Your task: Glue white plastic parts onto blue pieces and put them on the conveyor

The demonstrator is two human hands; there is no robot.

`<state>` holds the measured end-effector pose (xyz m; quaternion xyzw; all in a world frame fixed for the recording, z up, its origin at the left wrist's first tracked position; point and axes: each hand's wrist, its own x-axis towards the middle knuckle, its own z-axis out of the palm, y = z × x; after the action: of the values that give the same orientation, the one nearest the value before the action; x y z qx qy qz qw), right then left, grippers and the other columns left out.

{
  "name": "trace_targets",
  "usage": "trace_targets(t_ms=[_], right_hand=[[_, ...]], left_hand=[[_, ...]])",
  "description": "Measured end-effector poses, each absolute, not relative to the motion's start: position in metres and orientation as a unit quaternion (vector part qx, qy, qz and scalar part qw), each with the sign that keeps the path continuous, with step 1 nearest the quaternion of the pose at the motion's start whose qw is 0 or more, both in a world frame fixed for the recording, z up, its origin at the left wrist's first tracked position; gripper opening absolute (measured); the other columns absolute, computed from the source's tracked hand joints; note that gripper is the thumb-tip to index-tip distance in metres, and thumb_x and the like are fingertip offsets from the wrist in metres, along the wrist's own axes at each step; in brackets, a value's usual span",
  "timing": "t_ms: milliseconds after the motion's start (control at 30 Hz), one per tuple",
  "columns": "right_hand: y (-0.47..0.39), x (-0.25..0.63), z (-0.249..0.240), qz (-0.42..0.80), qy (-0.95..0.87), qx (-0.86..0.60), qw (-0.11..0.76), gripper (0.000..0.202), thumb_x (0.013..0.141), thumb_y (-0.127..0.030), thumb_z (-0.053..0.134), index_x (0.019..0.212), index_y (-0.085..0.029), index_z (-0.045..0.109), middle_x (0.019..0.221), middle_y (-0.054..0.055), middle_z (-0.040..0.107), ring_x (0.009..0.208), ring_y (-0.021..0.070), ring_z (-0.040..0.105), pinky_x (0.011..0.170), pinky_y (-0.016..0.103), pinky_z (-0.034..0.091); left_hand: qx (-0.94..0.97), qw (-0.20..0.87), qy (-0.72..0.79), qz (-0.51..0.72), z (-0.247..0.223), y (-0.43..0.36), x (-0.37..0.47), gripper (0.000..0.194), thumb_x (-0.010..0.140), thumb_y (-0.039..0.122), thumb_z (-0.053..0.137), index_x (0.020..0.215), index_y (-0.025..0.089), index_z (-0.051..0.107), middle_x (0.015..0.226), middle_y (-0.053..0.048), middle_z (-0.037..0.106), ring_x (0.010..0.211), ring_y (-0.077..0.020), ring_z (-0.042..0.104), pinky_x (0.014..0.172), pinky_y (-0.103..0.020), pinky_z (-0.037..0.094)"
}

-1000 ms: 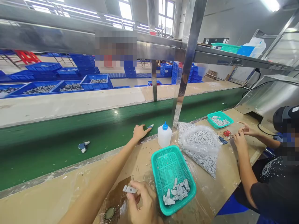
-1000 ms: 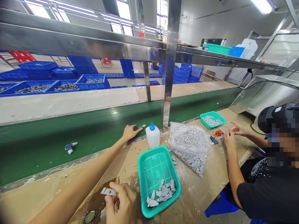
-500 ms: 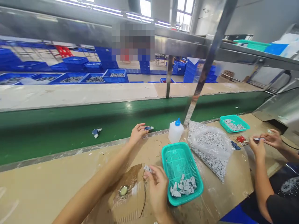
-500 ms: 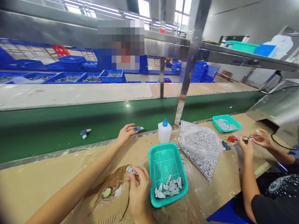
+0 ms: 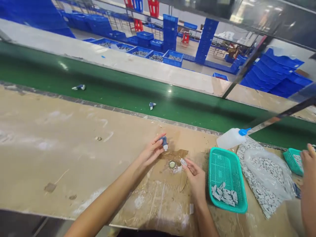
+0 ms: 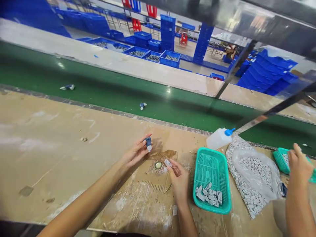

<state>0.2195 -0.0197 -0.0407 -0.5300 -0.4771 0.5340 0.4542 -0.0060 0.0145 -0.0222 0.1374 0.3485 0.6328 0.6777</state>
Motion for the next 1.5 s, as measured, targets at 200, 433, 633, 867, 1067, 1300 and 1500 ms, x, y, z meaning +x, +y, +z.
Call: trace_targets(t_ms=[200, 433, 633, 867, 1067, 1300, 1500], right_hand=[[-0.026, 0.212, -0.046, 0.467, -0.562, -0.541, 0.417, 0.031, 0.082, -0.040, 0.073, 0.105, -0.021, 0.079, 0.105, 0.011, 0.078, 0.093, 0.0237, 0.073, 0.085, 0.039, 0.059], [-0.030, 0.210, -0.050, 0.278, -0.715, -0.480, 0.426, 0.021, 0.091, -0.027, 0.068, 0.108, -0.022, 0.078, 0.092, 0.008, 0.077, 0.078, 0.0171, 0.070, 0.072, 0.031, 0.056], [-0.028, 0.208, -0.052, 0.157, -0.795, -0.430, 0.399, 0.025, 0.093, -0.019, 0.064, 0.116, -0.022, 0.074, 0.091, 0.008, 0.074, 0.079, 0.0165, 0.069, 0.073, 0.031, 0.056], [-0.028, 0.205, -0.051, 0.091, -0.839, -0.408, 0.349, 0.029, 0.097, -0.020, 0.057, 0.122, -0.024, 0.071, 0.093, 0.009, 0.074, 0.082, 0.0182, 0.069, 0.077, 0.034, 0.056], [-0.028, 0.204, -0.053, 0.095, -0.845, -0.391, 0.351, 0.032, 0.095, -0.014, 0.059, 0.122, -0.025, 0.071, 0.091, 0.007, 0.074, 0.080, 0.0169, 0.068, 0.076, 0.031, 0.054], [-0.032, 0.204, -0.044, 0.161, -0.785, -0.445, 0.399, 0.025, 0.094, -0.020, 0.062, 0.116, -0.023, 0.074, 0.092, 0.008, 0.072, 0.082, 0.0182, 0.068, 0.075, 0.034, 0.056], [-0.037, 0.217, -0.028, 0.192, -0.677, -0.509, 0.496, 0.025, 0.094, -0.027, 0.063, 0.116, -0.022, 0.075, 0.095, 0.009, 0.067, 0.084, 0.0207, 0.066, 0.070, 0.036, 0.056]], left_hand=[[0.068, 0.695, 0.301, 0.650, -0.035, 0.008, -0.015, 0.027, 0.075, 0.011, 0.082, 0.100, 0.011, 0.071, 0.081, -0.006, 0.072, 0.073, -0.0145, 0.070, 0.070, -0.020, 0.058], [0.030, 0.703, 0.274, 0.655, -0.030, 0.008, -0.013, 0.016, 0.076, 0.001, 0.076, 0.089, 0.008, 0.071, 0.084, -0.008, 0.072, 0.075, -0.0147, 0.070, 0.071, -0.022, 0.057], [0.051, 0.707, 0.270, 0.652, -0.033, 0.008, -0.011, 0.025, 0.072, 0.000, 0.078, 0.094, 0.010, 0.073, 0.087, -0.007, 0.072, 0.075, -0.0123, 0.067, 0.067, -0.021, 0.051], [0.068, 0.720, 0.259, 0.641, -0.034, 0.008, -0.010, 0.024, 0.076, 0.002, 0.076, 0.098, 0.010, 0.074, 0.087, -0.007, 0.072, 0.075, -0.0125, 0.065, 0.070, -0.024, 0.049], [0.091, 0.713, 0.250, 0.648, -0.035, 0.005, -0.007, 0.030, 0.072, 0.006, 0.081, 0.101, 0.010, 0.072, 0.089, -0.008, 0.073, 0.082, -0.0159, 0.069, 0.077, -0.028, 0.050], [0.163, 0.708, 0.284, 0.625, -0.034, 0.002, -0.003, 0.046, 0.057, 0.019, 0.094, 0.097, 0.010, 0.073, 0.086, -0.009, 0.075, 0.076, -0.0193, 0.071, 0.080, -0.032, 0.055], [0.295, 0.676, 0.332, 0.588, -0.026, -0.015, 0.020, 0.026, 0.061, 0.015, 0.084, 0.086, 0.012, 0.076, 0.084, -0.009, 0.077, 0.073, -0.0204, 0.073, 0.072, -0.029, 0.059]])
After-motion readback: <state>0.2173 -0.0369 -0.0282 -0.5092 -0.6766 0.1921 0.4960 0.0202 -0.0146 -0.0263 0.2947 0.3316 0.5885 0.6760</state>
